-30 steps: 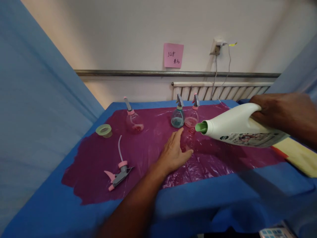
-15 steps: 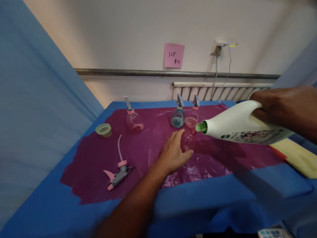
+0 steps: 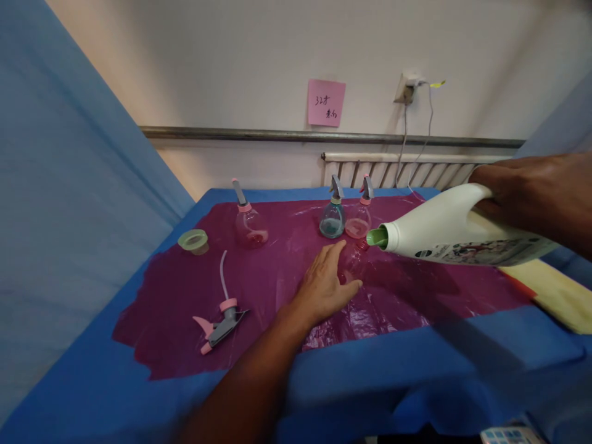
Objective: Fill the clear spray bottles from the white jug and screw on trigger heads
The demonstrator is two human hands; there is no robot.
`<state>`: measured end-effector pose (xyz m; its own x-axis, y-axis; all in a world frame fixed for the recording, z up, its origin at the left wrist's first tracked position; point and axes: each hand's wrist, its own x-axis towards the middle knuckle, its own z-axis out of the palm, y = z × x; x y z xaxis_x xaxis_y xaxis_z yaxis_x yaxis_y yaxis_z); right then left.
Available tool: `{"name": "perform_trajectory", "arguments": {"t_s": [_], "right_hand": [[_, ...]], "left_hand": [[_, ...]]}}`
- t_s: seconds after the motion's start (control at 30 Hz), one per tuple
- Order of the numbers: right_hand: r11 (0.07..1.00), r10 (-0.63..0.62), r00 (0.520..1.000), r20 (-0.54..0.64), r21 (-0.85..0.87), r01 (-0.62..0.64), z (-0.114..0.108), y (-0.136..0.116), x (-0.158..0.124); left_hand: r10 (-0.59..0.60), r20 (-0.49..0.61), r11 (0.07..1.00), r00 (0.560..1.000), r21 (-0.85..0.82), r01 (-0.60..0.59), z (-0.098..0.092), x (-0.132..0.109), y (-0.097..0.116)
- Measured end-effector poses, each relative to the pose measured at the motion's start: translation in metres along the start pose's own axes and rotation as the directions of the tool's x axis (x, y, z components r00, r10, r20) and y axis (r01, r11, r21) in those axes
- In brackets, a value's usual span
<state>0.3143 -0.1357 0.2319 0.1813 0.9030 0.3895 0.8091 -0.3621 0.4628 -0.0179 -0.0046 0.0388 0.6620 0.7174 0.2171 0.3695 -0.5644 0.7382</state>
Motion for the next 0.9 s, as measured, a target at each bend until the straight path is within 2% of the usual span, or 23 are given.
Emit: {"name": "perform_trajectory", "arguments": {"t_s": [0.27,0.63,0.9], "right_hand": [[0.994,-0.085,0.996,0.022,-0.062,0.086,-0.013,0.002,-0.003],[0.992,-0.112,0.994,-0.009,-0.064,0.111,-0.017,0.002,0.000],[0.991,-0.107,0.994,0.011,-0.080,0.108,-0.020,0.002,0.000]], "left_hand": [[-0.001,0.009,1.000,1.000,0.005,0.001,0.000,0.000,0.000],[-0.003,0.008,1.000,1.000,-0.003,0.003,-0.001,-0.001,0.004],[0.005,0.007,1.000,1.000,-0.006,-0.005,-0.001,0.000,0.002]]}}
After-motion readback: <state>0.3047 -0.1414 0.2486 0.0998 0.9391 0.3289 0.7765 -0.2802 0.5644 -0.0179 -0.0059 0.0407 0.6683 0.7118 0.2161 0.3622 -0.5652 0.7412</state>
